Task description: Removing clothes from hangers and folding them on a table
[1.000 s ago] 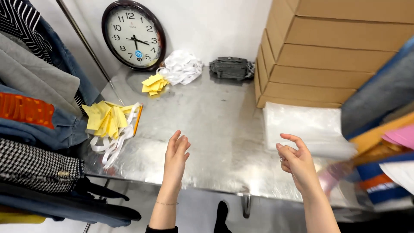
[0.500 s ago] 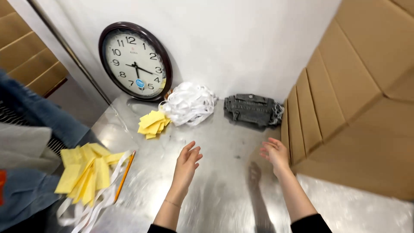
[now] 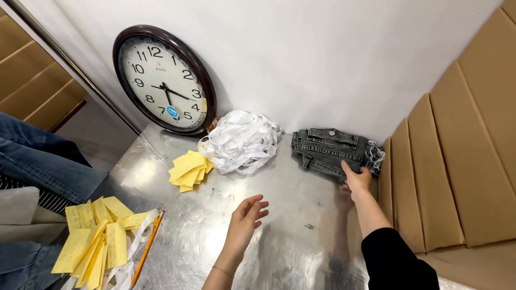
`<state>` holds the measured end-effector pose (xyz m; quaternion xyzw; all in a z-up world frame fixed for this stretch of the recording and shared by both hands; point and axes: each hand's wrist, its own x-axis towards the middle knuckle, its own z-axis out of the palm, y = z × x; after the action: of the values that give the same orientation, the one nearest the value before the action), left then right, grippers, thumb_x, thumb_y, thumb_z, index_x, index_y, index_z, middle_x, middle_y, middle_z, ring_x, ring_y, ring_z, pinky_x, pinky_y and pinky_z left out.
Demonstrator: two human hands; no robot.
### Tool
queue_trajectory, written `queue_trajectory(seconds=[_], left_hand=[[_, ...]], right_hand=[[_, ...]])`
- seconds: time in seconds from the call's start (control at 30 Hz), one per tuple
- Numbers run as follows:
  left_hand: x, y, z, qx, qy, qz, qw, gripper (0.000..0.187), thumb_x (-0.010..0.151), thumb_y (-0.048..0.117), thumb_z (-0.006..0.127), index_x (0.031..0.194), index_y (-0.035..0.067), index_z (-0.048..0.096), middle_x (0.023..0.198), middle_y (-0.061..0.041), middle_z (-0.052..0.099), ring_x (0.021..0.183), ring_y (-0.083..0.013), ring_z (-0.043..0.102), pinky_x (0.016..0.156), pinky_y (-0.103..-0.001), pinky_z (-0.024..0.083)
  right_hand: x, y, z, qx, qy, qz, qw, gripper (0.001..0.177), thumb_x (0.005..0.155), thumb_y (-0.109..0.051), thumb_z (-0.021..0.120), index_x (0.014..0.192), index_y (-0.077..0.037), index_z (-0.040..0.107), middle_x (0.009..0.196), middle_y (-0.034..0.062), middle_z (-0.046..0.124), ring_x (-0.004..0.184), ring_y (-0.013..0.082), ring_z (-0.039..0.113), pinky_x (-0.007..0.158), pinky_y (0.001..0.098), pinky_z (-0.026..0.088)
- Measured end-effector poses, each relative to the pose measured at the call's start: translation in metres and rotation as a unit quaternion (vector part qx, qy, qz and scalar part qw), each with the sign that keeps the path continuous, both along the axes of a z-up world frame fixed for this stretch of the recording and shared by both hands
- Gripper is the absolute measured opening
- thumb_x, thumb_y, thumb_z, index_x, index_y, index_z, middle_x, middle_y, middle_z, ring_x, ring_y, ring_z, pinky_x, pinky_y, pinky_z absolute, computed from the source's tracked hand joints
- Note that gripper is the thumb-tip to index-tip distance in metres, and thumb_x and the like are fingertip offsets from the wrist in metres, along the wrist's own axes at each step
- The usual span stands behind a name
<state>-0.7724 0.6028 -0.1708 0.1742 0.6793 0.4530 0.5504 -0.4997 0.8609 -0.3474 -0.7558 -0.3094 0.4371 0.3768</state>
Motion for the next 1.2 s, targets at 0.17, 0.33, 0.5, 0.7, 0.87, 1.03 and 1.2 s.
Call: queue_trajectory(seconds=[0.17, 0.33, 0.5, 0.7, 0.87, 1.03, 1.2], left_hand=[[0.002, -0.016, -0.009, -0.006, 0.004, -0.016, 1.000, 0.038, 0.101, 0.032, 0.055, 0.132, 0.019, 0.073, 0.129, -0.003, 0.080, 0.115, -0.0177, 0.076, 0.101, -0.034, 0.052], [0.009, -0.049, -0.042, -0.011, 0.014, -0.042, 0.999, 0.039, 0.101, 0.034, 0.055, 0.133, 0.020, 0.072, 0.130, -0.002, 0.080, 0.115, -0.0161, 0.077, 0.102, -0.034, 0.053], [0.015, -0.102, -0.103, 0.106, 0.311, -0.194, 0.924, 0.099, 0.087, 0.006, 0.072, 0.167, 0.021, 0.014, 0.163, -0.013, 0.036, 0.150, -0.0333, 0.040, 0.119, -0.047, 0.040], [0.028, -0.167, -0.039, 0.269, 0.468, -0.239, 0.807, 0.108, 0.082, 0.013, 0.091, 0.164, 0.029, 0.023, 0.168, -0.022, 0.012, 0.148, -0.0490, 0.035, 0.116, -0.060, 0.042], [0.018, -0.241, 0.002, 0.396, 0.335, -0.245, 0.819, 0.059, 0.073, -0.001, 0.071, 0.127, 0.019, 0.062, 0.158, -0.011, 0.040, 0.148, -0.0358, 0.046, 0.108, -0.048, 0.052], [0.022, -0.328, 0.051, 0.502, 0.306, -0.261, 0.765, 0.035, 0.076, -0.008, 0.071, 0.104, 0.012, 0.063, 0.137, -0.012, 0.069, 0.127, -0.0303, 0.069, 0.105, -0.039, 0.056], [0.048, -0.411, 0.104, 0.417, 0.274, -0.126, 0.857, 0.026, 0.095, 0.035, 0.078, 0.078, 0.015, 0.071, 0.063, -0.012, 0.074, 0.065, -0.0371, 0.074, 0.057, -0.036, 0.055]], right_hand=[[-0.007, -0.043, 0.015, -0.028, -0.065, 0.090, 0.993, 0.059, 0.094, -0.056, 0.075, 0.124, -0.005, 0.067, 0.108, 0.0095, 0.074, 0.065, 0.0249, 0.057, 0.051, 0.0377, 0.044], [-0.003, -0.126, 0.008, -0.021, -0.010, 0.097, 0.995, 0.044, 0.093, -0.048, 0.077, 0.109, -0.009, 0.069, 0.078, 0.0108, 0.070, 0.053, 0.0214, 0.055, 0.044, 0.0358, 0.040], [-0.008, -0.255, 0.061, -0.079, 0.298, 0.071, 0.949, 0.039, 0.089, -0.035, 0.081, 0.112, -0.009, 0.063, 0.086, 0.0102, 0.066, 0.059, 0.0181, 0.044, 0.057, 0.0331, 0.039], [0.004, -0.354, 0.139, -0.039, 0.296, 0.148, 0.943, 0.039, 0.095, -0.043, 0.076, 0.088, -0.012, 0.054, 0.067, 0.0062, 0.060, 0.049, 0.0115, 0.040, 0.049, 0.0242, 0.032], [0.004, -0.443, 0.203, 0.014, 0.301, 0.131, 0.945, 0.028, 0.098, -0.037, 0.071, 0.088, -0.016, 0.056, 0.068, -0.0029, 0.048, 0.053, 0.0061, 0.029, 0.044, 0.0247, 0.017], [-0.025, -0.545, 0.271, -0.014, 0.244, 0.049, 0.968, 0.030, 0.093, -0.035, 0.070, 0.117, -0.018, 0.069, 0.111, 0.0050, 0.075, 0.103, 0.0183, 0.069, 0.086, 0.0351, 0.056], [-0.048, -0.641, 0.310, 0.140, 0.330, 0.158, 0.920, 0.069, 0.105, -0.049, 0.037, 0.154, -0.004, 0.054, 0.151, 0.0167, 0.060, 0.141, 0.0325, 0.055, 0.115, 0.0536, 0.043]])
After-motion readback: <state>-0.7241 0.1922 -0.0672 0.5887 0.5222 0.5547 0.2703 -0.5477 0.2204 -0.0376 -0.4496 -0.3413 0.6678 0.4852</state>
